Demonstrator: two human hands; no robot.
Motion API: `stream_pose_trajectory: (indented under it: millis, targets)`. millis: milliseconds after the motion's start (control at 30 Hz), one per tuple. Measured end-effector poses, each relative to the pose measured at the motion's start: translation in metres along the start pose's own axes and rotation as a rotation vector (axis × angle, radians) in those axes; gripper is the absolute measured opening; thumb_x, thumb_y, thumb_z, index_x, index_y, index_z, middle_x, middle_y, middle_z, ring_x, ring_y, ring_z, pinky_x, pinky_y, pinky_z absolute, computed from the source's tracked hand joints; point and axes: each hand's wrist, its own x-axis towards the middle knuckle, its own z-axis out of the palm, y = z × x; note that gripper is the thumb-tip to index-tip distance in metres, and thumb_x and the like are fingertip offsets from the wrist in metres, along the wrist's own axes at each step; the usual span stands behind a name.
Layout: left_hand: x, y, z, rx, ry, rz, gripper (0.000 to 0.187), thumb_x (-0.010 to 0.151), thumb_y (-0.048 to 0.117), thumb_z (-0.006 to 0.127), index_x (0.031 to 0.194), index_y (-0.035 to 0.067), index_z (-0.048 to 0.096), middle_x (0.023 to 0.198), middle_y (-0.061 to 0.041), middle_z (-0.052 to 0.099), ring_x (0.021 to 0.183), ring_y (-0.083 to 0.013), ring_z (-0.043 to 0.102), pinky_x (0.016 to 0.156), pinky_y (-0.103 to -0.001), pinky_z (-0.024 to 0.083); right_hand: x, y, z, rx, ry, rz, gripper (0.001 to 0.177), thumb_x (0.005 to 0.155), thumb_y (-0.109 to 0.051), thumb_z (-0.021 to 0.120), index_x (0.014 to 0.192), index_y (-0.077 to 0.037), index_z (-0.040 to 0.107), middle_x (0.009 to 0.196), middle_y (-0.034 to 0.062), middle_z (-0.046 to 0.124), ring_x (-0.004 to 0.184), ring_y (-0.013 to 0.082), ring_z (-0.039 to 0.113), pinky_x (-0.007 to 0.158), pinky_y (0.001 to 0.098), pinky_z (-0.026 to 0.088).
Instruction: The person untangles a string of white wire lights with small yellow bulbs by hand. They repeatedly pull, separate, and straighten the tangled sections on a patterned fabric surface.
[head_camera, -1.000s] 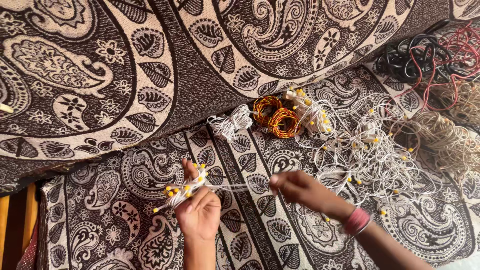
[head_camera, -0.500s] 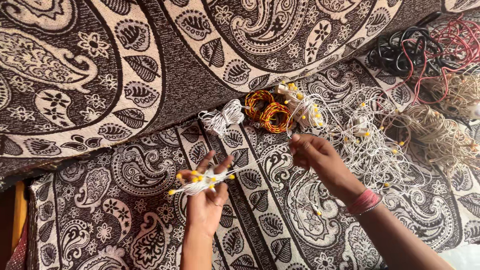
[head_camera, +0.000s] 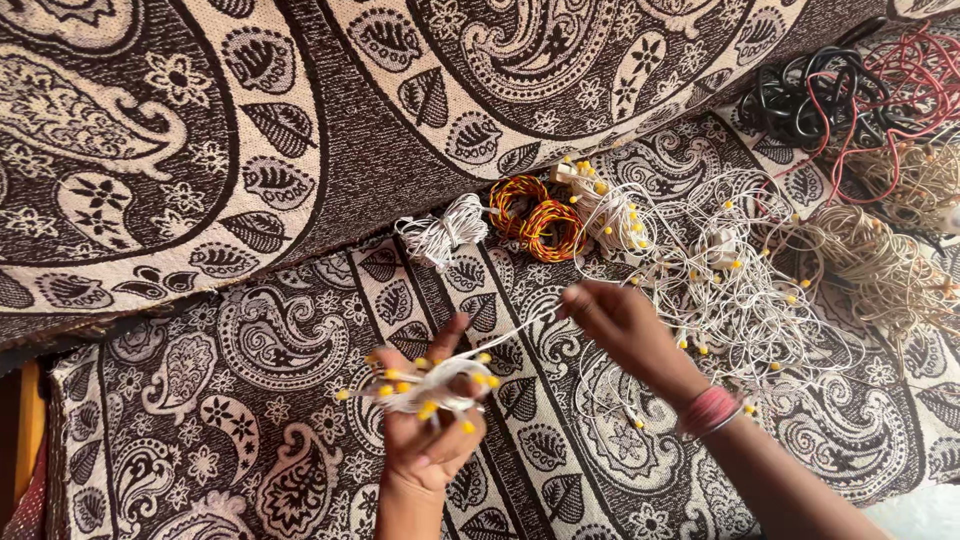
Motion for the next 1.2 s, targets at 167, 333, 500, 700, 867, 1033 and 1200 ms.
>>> stream_pose_trajectory:
  millis: [167, 333, 500, 700, 867, 1033, 1200]
  targets:
    - [-0.003, 0.007, 0.012, -0.080, -0.059, 0.171, 0.084, 0.098, 0.054, 0.067, 0.165, 0.015, 0.035, 0.141, -0.031, 0.060, 0.044, -0.0097, 0.051, 0.037, -0.019, 0.042, -0.009, 0.003, 0.041, -0.381, -0.094, -0.300, 0.032, 0.100, -0.039, 0.053, 0.100, -0.016, 0.074, 0.068, 0.0034, 0.073, 0.051, 0.0151, 0.064, 0.052, 0.0318, 0.056]
    - [-0.009, 0.026, 0.010, 0.037, 0.032, 0.315, 0.088, 0.093, 0.043, 0.075, 0.167, 0.019, 0.034, 0.155, -0.028, 0.047, 0.050, -0.0095, 0.056, 0.041, -0.019, 0.043, -0.036, -0.003, 0.068, -0.317, -0.064, -0.668, 0.015, 0.095, -0.019, 0.061, 0.097, -0.013, 0.074, 0.081, 0.0120, 0.075, 0.067, 0.0300, 0.071, 0.058, 0.0429, 0.057]
    - [-0.020, 0.044, 0.011, 0.303, 0.191, 0.430, 0.084, 0.095, 0.039, 0.075, 0.167, 0.024, 0.034, 0.162, -0.024, 0.040, 0.048, -0.0089, 0.054, 0.042, -0.016, 0.043, -0.061, -0.028, 0.073, -0.451, -0.172, -0.529, 0.014, 0.098, -0.023, 0.065, 0.096, -0.010, 0.072, 0.071, 0.0151, 0.070, 0.059, 0.0354, 0.067, 0.051, 0.0472, 0.052]
    - [-0.009, 0.042, 0.017, 0.853, 0.679, 0.428, 0.074, 0.092, 0.015, 0.061, 0.161, 0.028, 0.036, 0.155, -0.019, 0.051, 0.044, -0.0044, 0.056, 0.037, -0.014, 0.043, -0.071, -0.051, 0.060, -0.504, -0.131, -0.577, 0.025, 0.106, -0.027, 0.057, 0.092, -0.008, 0.064, 0.061, 0.0110, 0.062, 0.051, 0.0288, 0.062, 0.048, 0.0437, 0.048]
    - [-0.009, 0.026, 0.014, 1.438, 1.159, 0.032, 0.058, 0.100, 0.019, 0.045, 0.156, 0.036, 0.039, 0.143, -0.007, 0.061, 0.044, -0.0151, 0.062, 0.036, -0.021, 0.051, -0.068, -0.063, 0.036, -0.345, -0.044, -0.590, 0.024, 0.105, -0.027, 0.052, 0.104, -0.007, 0.066, 0.056, 0.0035, 0.057, 0.040, 0.0154, 0.052, 0.039, 0.0358, 0.043]
    - [-0.011, 0.005, -0.002, 1.828, 0.407, 0.100, 0.058, 0.099, 0.001, 0.054, 0.154, 0.016, 0.043, 0.153, -0.020, 0.047, 0.095, -0.0178, 0.072, 0.051, -0.022, 0.061, -0.071, -0.068, 0.008, 0.057, -0.100, -0.311, 0.032, 0.107, -0.027, 0.050, 0.113, -0.006, 0.073, 0.054, 0.0010, 0.049, 0.044, 0.0094, 0.041, 0.045, 0.0297, 0.035]
    - [-0.010, -0.020, -0.007, 2.055, 0.860, -0.407, 0.069, 0.086, 0.009, 0.066, 0.149, 0.028, 0.045, 0.113, -0.010, 0.075, 0.061, -0.0216, 0.076, 0.045, -0.029, 0.061, -0.075, -0.071, 0.004, 0.378, -0.254, -0.241, 0.040, 0.106, -0.015, 0.044, 0.133, -0.001, 0.069, 0.069, -0.0027, 0.054, 0.058, 0.0065, 0.046, 0.052, 0.0295, 0.041]
